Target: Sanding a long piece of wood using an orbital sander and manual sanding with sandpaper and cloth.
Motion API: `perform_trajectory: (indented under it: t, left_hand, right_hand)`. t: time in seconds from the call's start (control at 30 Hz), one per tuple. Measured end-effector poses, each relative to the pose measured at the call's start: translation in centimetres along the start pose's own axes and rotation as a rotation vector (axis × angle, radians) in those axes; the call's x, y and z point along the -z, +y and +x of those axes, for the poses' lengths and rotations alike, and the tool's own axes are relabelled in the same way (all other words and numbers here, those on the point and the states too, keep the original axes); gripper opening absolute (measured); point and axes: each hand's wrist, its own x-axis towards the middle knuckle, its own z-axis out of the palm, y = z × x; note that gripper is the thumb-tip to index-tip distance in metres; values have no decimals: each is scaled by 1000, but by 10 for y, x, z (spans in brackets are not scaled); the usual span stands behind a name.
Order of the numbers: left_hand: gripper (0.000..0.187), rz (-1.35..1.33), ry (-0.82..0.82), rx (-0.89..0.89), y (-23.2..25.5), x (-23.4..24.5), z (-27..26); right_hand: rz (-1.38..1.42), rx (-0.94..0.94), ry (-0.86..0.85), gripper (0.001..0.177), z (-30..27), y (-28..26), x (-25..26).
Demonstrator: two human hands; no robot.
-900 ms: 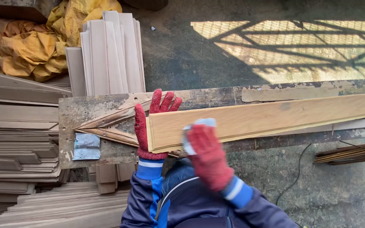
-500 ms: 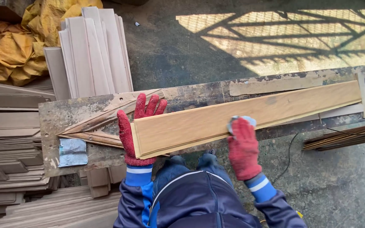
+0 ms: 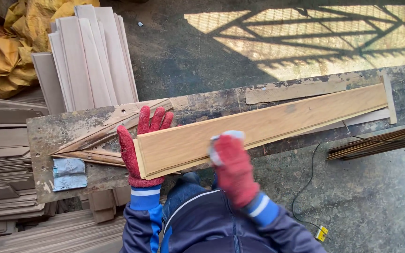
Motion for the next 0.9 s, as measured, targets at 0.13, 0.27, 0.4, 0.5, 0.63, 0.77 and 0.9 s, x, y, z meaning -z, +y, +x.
perform_trajectory:
  t: [0.13, 0.27, 0.4, 0.5, 0.63, 0.77, 0.9]
  left_hand:
    - [81, -131, -315, 55, 6, 21, 6]
    - [82, -59, 20, -17, 3, 21, 8]
    - [80, -88, -20, 15, -7, 36, 10]
    - [78, -74, 25, 22, -3, 37, 15]
    - [76, 45, 43, 28, 6, 30, 9]
    - [83, -40, 69, 19, 5, 37, 17]
    - [83, -82, 36, 33, -2, 39, 19]
  right_hand:
    - [112, 191, -250, 66, 8, -32, -27]
    - [-204, 86, -83, 53, -42, 79, 4]
    - [-230, -124, -85, 56, -40, 78, 13]
    - [-59, 245, -184, 55, 11, -20, -32]
    - [11, 358, -243, 58, 31, -61, -71]
    - [-160, 283, -145, 56, -4, 36, -33]
    - [-217, 36, -94, 56, -16, 72, -4]
